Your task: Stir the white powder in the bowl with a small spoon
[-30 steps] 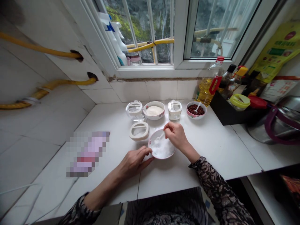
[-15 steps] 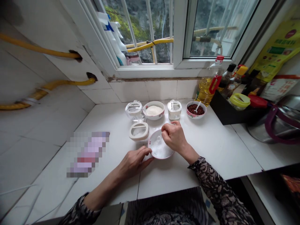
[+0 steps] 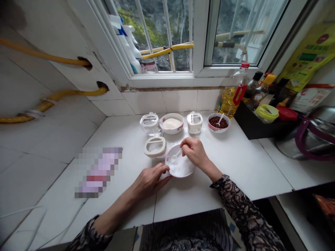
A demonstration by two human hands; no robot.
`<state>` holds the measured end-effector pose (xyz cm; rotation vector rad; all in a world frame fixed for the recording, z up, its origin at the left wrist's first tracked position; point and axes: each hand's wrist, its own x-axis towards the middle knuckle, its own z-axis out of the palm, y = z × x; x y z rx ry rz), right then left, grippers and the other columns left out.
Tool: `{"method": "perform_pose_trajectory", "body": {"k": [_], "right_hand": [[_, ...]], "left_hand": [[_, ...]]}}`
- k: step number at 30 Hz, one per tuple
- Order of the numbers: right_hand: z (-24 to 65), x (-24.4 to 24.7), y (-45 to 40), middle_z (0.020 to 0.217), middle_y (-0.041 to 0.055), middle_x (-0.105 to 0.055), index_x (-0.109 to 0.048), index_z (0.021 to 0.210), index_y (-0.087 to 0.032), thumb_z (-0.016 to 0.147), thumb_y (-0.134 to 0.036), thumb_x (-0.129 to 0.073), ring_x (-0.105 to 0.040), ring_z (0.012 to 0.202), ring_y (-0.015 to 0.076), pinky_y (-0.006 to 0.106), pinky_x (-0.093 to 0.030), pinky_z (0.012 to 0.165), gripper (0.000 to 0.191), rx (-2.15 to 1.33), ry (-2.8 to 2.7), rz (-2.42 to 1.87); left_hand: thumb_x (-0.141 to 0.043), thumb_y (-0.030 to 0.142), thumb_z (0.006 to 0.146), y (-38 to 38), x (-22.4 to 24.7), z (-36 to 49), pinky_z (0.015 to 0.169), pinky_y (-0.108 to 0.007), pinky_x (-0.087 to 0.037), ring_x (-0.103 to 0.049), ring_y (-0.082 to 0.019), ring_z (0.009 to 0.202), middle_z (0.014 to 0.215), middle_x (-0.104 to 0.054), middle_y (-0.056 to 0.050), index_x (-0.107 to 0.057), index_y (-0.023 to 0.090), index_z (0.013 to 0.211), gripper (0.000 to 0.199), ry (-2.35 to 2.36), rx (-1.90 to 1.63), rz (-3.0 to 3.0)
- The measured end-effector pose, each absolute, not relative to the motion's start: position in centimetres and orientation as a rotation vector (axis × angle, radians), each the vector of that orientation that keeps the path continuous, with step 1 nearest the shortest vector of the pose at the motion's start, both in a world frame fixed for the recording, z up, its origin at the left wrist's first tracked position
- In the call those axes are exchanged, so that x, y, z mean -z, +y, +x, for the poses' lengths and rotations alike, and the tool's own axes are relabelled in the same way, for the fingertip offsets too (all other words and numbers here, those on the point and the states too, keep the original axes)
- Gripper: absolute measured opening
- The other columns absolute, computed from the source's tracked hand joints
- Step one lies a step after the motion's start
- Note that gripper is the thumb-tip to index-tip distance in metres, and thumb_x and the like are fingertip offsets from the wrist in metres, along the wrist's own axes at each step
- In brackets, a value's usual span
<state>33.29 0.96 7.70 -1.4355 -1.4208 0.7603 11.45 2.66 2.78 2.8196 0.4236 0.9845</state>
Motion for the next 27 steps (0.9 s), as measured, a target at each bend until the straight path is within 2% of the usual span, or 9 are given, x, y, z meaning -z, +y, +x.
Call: {"method": "perform_pose_trajectory", "body": {"k": [3, 9, 12, 14, 15, 16, 18, 21, 27], "right_hand": [[33.54, -7.78, 1.09, 0.047, -0.0032, -0.059, -0.060, 0.067, -0.019, 0.067, -0.021, -0.048, -0.053, 0.047, 0.0123, 0.024, -0.043, 0.053, 0.012, -0.932, -1.248, -1.380], [33.55, -7.73, 1.16, 0.046, -0.0030, -0.060, -0.060, 0.067, -0.019, 0.068, -0.019, -0.048, -0.053, 0.046, 0.0124, 0.025, -0.045, 0.054, 0.012, -0.901, -1.277, -1.408], [33.14, -7.79, 0.97, 0.049, -0.0030, -0.062, -0.058, 0.060, -0.020, 0.069, -0.015, -0.048, -0.056, 0.052, 0.0127, 0.032, -0.049, 0.076, 0.014, -0.683, -1.520, -1.450], [32.91, -7.93, 0.83, 0.052, -0.0028, -0.064, -0.056, 0.055, -0.021, 0.070, -0.013, -0.048, -0.059, 0.058, 0.0131, 0.037, -0.045, 0.092, 0.018, -0.588, -1.634, -1.443], [32.86, -8.00, 0.77, 0.053, -0.0026, -0.065, -0.055, 0.054, -0.021, 0.070, -0.013, -0.048, -0.059, 0.060, 0.0133, 0.038, -0.043, 0.095, 0.019, -0.584, -1.652, -1.434], [32.84, -8.07, 0.72, 0.053, -0.0024, -0.065, -0.056, 0.056, -0.021, 0.071, -0.014, -0.047, -0.060, 0.060, 0.0134, 0.037, -0.044, 0.093, 0.019, -0.610, -1.644, -1.426], [32.95, -8.17, 0.67, 0.053, -0.0021, -0.064, -0.059, 0.061, -0.020, 0.072, -0.016, -0.047, -0.059, 0.056, 0.0134, 0.032, -0.048, 0.078, 0.016, -0.717, -1.571, -1.411], [33.28, -8.22, 0.73, 0.051, -0.0024, -0.062, -0.061, 0.068, -0.019, 0.070, -0.019, -0.049, -0.056, 0.051, 0.0128, 0.026, -0.046, 0.058, 0.012, -0.900, -1.373, -1.383], [33.76, -8.46, 1.15, 0.046, -0.0021, -0.062, -0.062, 0.064, -0.018, 0.064, -0.021, -0.053, -0.053, 0.047, 0.0117, 0.025, -0.045, 0.055, 0.009, -1.059, -1.122, -1.334]], "left_hand": [[-0.043, 0.028, 0.101, 2.65, -2.83, 11.46, 0.047, -0.021, -0.045, -0.056, -0.012, 0.058, 0.077, -0.057, -0.001, -0.049, 0.015, 0.106, 0.014, 0.425, -0.986, 2.821], [-0.043, 0.028, 0.101, 2.66, -2.78, 11.43, 0.048, -0.021, -0.045, -0.057, -0.013, 0.059, 0.077, -0.058, -0.001, -0.049, 0.015, 0.106, 0.015, 0.422, -0.984, 2.819], [-0.042, 0.028, 0.101, 2.68, -2.67, 11.41, 0.048, -0.022, -0.045, -0.057, -0.013, 0.059, 0.078, -0.058, -0.002, -0.049, 0.015, 0.107, 0.015, 0.427, -0.973, 2.826], [-0.042, 0.029, 0.102, 2.67, -2.65, 11.42, 0.048, -0.022, -0.045, -0.057, -0.013, 0.058, 0.078, -0.058, -0.002, -0.048, 0.015, 0.106, 0.015, 0.425, -0.976, 2.832], [-0.041, 0.029, 0.102, 2.66, -2.67, 11.43, 0.048, -0.022, -0.045, -0.057, -0.013, 0.058, 0.077, -0.058, -0.001, -0.048, 0.016, 0.106, 0.015, 0.426, -0.981, 2.834], [-0.041, 0.029, 0.102, 2.66, -2.70, 11.45, 0.047, -0.021, -0.044, -0.056, -0.012, 0.057, 0.076, -0.057, -0.001, -0.048, 0.016, 0.105, 0.015, 0.430, -0.986, 2.835], [-0.041, 0.029, 0.102, 2.64, -2.77, 11.48, 0.046, -0.021, -0.043, -0.055, -0.012, 0.055, 0.076, -0.057, -0.001, -0.048, 0.016, 0.106, 0.016, 0.438, -0.988, 2.834], [-0.040, 0.029, 0.102, 2.64, -2.86, 11.50, 0.045, -0.021, -0.043, -0.054, -0.011, 0.053, 0.076, -0.057, 0.000, -0.049, 0.016, 0.106, 0.016, 0.434, -0.979, 2.826], [-0.042, 0.028, 0.102, 2.70, -2.86, 11.46, 0.046, -0.022, -0.044, -0.056, -0.012, 0.057, 0.078, -0.058, -0.001, -0.049, 0.015, 0.106, 0.015, 0.427, -0.983, 2.828]]}}
